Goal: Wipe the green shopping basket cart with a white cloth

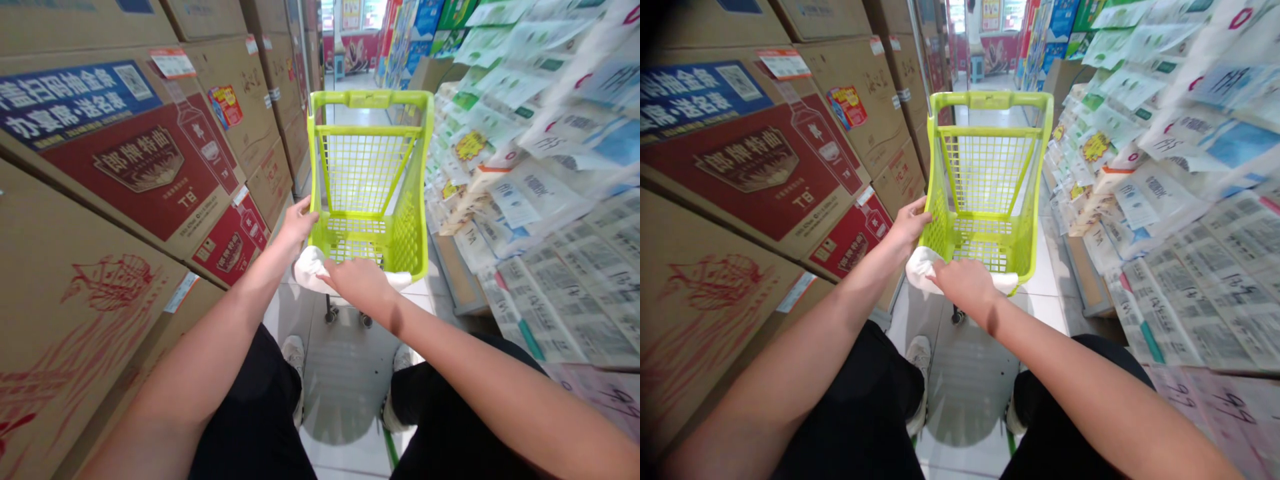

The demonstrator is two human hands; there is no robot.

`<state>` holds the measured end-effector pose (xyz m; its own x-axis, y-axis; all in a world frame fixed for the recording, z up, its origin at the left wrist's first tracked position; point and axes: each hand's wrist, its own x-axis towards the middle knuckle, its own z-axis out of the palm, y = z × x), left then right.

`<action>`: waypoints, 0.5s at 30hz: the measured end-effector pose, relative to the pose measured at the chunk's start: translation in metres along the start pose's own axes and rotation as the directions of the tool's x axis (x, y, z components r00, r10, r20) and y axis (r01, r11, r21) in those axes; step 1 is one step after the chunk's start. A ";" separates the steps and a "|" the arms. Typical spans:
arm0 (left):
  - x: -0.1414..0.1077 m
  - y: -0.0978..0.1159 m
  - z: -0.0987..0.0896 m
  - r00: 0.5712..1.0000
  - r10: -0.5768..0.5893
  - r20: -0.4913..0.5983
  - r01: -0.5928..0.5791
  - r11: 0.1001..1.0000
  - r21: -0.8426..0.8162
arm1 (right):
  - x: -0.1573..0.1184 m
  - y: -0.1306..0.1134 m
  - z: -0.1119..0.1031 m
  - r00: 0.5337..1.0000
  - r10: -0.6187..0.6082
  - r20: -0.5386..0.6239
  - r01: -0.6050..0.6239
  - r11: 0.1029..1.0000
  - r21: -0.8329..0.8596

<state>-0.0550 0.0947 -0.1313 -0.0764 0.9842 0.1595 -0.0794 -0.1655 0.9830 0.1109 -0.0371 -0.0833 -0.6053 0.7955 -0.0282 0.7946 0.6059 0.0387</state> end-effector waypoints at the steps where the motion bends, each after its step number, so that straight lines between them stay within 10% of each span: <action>1: 0.002 0.002 -0.004 1.000 0.005 0.019 -0.005 1.000 -0.007 | -0.001 0.002 0.000 1.000 0.006 0.007 -0.006 1.000 0.002; 8: 0.011 0.013 -0.028 0.984 0.043 0.175 -0.038 0.999 -0.033 | -0.021 0.039 0.000 0.995 0.066 0.075 -0.062 0.996 -0.058; 15: 0.011 -0.002 -0.004 0.998 -0.008 -0.067 0.008 1.000 -0.004 | -0.020 0.034 -0.001 0.991 0.092 0.096 -0.087 0.994 -0.059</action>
<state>-0.0600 0.1054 -0.1324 -0.1425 0.9791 0.1452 -0.0843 -0.1582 0.9838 0.1502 -0.0328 -0.0804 -0.5220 0.8444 -0.1203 0.8400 0.5334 0.0995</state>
